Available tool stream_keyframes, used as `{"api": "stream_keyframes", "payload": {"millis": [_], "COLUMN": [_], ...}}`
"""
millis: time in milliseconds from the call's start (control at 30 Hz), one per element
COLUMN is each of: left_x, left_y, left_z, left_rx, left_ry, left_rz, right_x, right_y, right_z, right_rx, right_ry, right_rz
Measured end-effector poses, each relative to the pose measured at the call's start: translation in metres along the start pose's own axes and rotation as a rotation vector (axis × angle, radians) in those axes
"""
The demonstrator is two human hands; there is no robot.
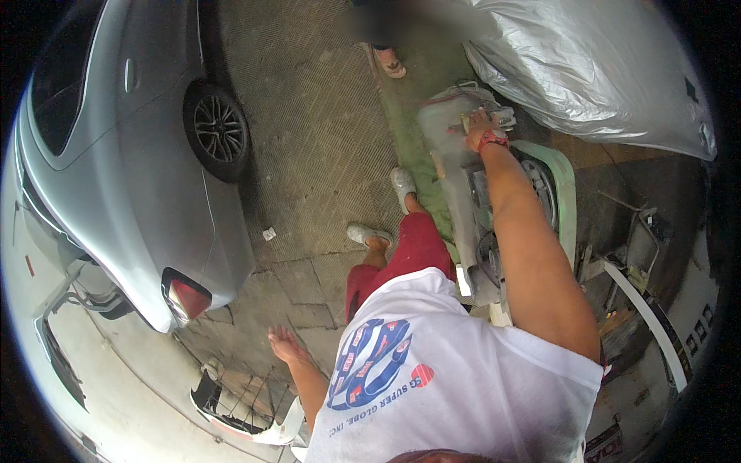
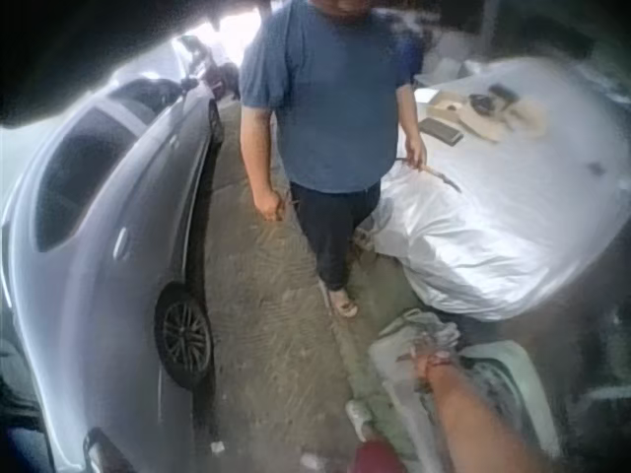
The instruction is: The person works on a white car bumper mounted on a metal stand, using a thin wire or zip tie to secure or adjust parts of the bumper. They walk around the bumper, reach under it, and manipulate the wire with both hands. At one point, they briefly interact with a small dog before returning to the bumper.
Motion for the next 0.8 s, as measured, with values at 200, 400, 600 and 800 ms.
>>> {"api": "stream_keyframes", "payload": {"millis": [200, 400, 600, 800], "left_x": [-0.002, -0.004, -0.012, -0.008], "left_y": [0.018, -0.003, -0.025, -0.028], "left_z": [-0.003, -0.020, -0.047, -0.048], "left_rx": [-0.016, -0.008, 0.036, -0.015], "left_ry": [-0.002, -0.040, -0.100, -0.120], "left_rz": [-0.050, -0.015, 0.062, -0.025], "right_x": [0.001, -0.014, 0.034, 0.102], "right_y": [-0.010, -0.018, -0.070, -0.022], "right_z": [0.001, -0.002, -0.119, -0.275], "right_rx": [0.061, 0.115, -0.082, -0.456], "right_ry": [0.018, 0.369, -0.065, -0.243], "right_rz": [-0.041, 0.160, 0.361, 0.332]}}
Point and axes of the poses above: each hand's wrist, its own x-axis away from the middle knuckle, its own y-axis out of the palm, z = x × y, the point moved 7 cm from there along -x, towards the middle knuckle, and after that the axes turned 11 degrees about x, right-handed, at the moved point
